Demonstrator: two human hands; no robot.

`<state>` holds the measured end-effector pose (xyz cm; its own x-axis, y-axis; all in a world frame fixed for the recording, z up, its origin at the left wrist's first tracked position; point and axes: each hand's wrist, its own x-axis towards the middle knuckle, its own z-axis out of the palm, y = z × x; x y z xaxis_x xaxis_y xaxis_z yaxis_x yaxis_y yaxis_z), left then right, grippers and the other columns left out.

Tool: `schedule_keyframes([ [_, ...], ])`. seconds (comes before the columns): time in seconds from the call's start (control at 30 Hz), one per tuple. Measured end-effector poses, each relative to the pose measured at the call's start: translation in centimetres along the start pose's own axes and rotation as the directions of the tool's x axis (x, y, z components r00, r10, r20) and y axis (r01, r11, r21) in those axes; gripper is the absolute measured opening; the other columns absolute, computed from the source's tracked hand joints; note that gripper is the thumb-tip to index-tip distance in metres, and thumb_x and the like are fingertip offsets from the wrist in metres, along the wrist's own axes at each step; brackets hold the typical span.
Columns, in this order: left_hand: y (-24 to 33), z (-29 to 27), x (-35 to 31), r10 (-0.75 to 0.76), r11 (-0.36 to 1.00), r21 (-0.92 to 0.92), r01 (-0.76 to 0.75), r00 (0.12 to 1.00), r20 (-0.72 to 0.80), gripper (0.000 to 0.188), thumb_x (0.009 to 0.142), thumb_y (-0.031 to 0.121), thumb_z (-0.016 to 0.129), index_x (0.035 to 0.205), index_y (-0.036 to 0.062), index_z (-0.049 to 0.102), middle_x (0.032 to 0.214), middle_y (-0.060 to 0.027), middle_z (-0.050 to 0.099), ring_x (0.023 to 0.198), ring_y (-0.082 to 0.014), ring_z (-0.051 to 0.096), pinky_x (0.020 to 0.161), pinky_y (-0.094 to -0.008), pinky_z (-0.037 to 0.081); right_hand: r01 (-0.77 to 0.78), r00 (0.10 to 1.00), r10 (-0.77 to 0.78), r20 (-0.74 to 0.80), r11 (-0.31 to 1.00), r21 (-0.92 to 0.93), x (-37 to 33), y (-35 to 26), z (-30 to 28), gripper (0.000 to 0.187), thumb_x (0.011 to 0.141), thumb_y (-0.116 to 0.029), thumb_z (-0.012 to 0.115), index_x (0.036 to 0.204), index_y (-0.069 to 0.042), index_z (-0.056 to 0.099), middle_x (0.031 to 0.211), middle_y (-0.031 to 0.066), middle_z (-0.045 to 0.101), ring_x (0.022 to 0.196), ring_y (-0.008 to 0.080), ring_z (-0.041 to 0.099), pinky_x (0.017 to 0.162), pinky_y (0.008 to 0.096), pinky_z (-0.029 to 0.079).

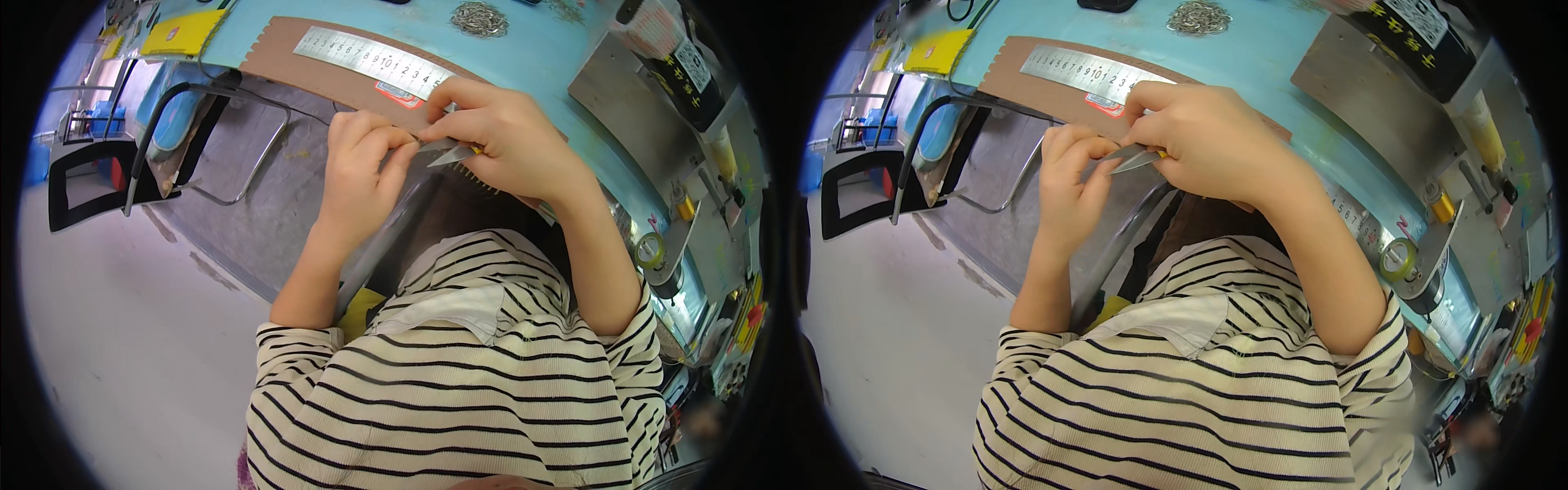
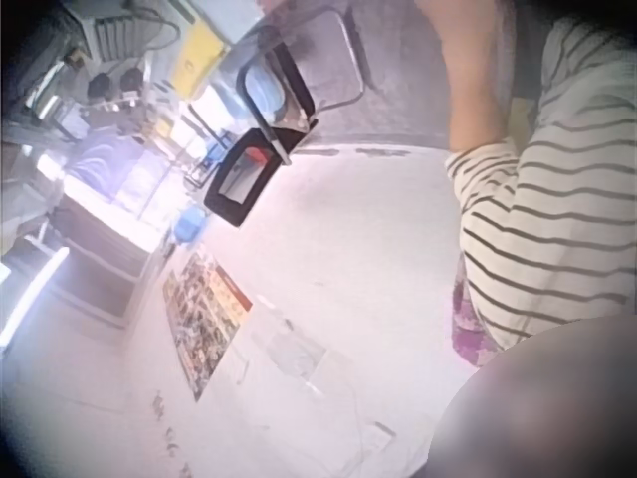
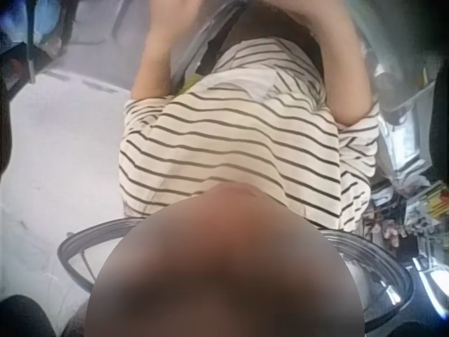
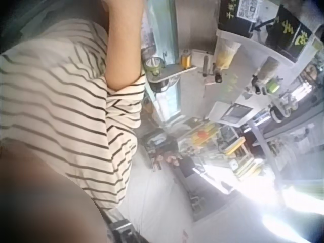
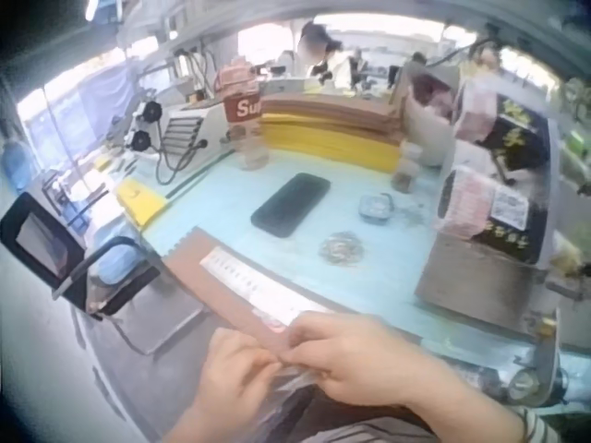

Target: The person threads a thin wire through a small machine, using pliers to guide and secure the wire. They repeatedly adjust the wire path and tension, then cut the wire with pliers.

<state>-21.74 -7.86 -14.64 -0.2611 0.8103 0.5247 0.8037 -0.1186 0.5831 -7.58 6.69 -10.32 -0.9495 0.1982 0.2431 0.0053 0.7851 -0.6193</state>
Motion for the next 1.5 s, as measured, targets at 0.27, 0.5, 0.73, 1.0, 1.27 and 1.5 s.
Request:
schedule_keyframes([
  [0.27,0.8,-2.3,1.2,-0.235,0.967,-0.143,0.209,0.950,-0.205,0.004,0.082,0.001,0.066,0.082,0.0016,0.062,0.083,-0.0051,0.056,0.080,-0.0186,0.051,0.073,-0.0295,0.042,-0.209,0.978,0.189,0.092,0.922,0.324,-10.9,-7.6,-6.1,0.024,0.071,0.001,0.066,0.094,-0.003,0.068,0.077,0.0053,0.065,0.066,0.0208,0.063,0.058,0.0295,0.050],
  [0.5,6.8,0.8,3.2,-0.172,0.951,-0.304,0.050,0.904,-0.391,0.008,0.086,-0.001,0.055,0.078,-0.0001,0.058,0.089,-0.0078,0.051,0.083,-0.0187,0.050,0.078,-0.0296,0.041,-0.782,0.212,0.601,-0.770,0.577,0.235,-27.1,-6.1,-13.0,0.014,0.084,-0.002,0.064,0.097,0.001,0.063,0.083,0.0074,0.061,0.070,0.0131,0.057,0.062,0.0253,0.044],
  [0.73,12.1,4.9,5.0,-0.034,0.907,-0.401,-0.127,0.929,-0.369,0.009,0.081,0.000,0.051,0.073,0.0034,0.053,0.084,-0.0069,0.047,0.085,-0.0217,0.046,0.085,-0.0355,0.037,-0.878,0.352,0.683,-0.641,0.478,0.027,-29.8,-1.7,-12.2,0.022,0.074,-0.005,0.071,0.091,0.004,0.061,0.088,0.0176,0.061,0.080,0.0350,0.060,0.071,0.0381,0.048],
  [1.0,14.1,5.5,5.1,-0.132,0.873,-0.486,-0.047,0.935,-0.329,0.011,0.081,0.001,0.050,0.071,0.0033,0.049,0.083,-0.0049,0.045,0.083,-0.0196,0.043,0.082,-0.0323,0.036,-0.794,0.218,0.649,-0.729,0.552,0.254,-30.6,-2.3,-13.3,0.019,0.081,-0.004,0.068,0.099,0.004,0.064,0.088,0.0152,0.068,0.077,0.0208,0.066,0.071,0.0293,0.051],
  [1.27,15.2,6.3,4.9,-0.007,0.889,-0.443,-0.118,0.963,-0.270,0.017,0.086,0.011,0.055,0.071,0.0034,0.050,0.083,-0.0047,0.045,0.083,-0.0204,0.044,0.083,-0.0330,0.036,-0.597,0.047,0.718,-0.695,0.578,0.557,-30.9,-2.6,-14.1,0.014,0.082,-0.003,0.068,0.095,0.002,0.064,0.074,0.0068,0.065,0.062,0.0101,0.058,0.053,0.0234,0.044],
  [1.5,15.8,7.2,4.5,-0.030,0.876,-0.474,-0.089,0.971,-0.237,0.018,0.084,0.012,0.056,0.070,0.0038,0.050,0.081,-0.0039,0.043,0.083,-0.0205,0.043,0.092,-0.0369,0.032,0.453,0.203,0.974,-0.102,-0.001,0.891,-32.6,-1.2,-14.6,0.009,0.095,-0.001,0.052,0.101,-0.007,0.055,0.093,0.0050,0.057,0.046,0.0023,0.039,0.038,0.0180,0.029],
])
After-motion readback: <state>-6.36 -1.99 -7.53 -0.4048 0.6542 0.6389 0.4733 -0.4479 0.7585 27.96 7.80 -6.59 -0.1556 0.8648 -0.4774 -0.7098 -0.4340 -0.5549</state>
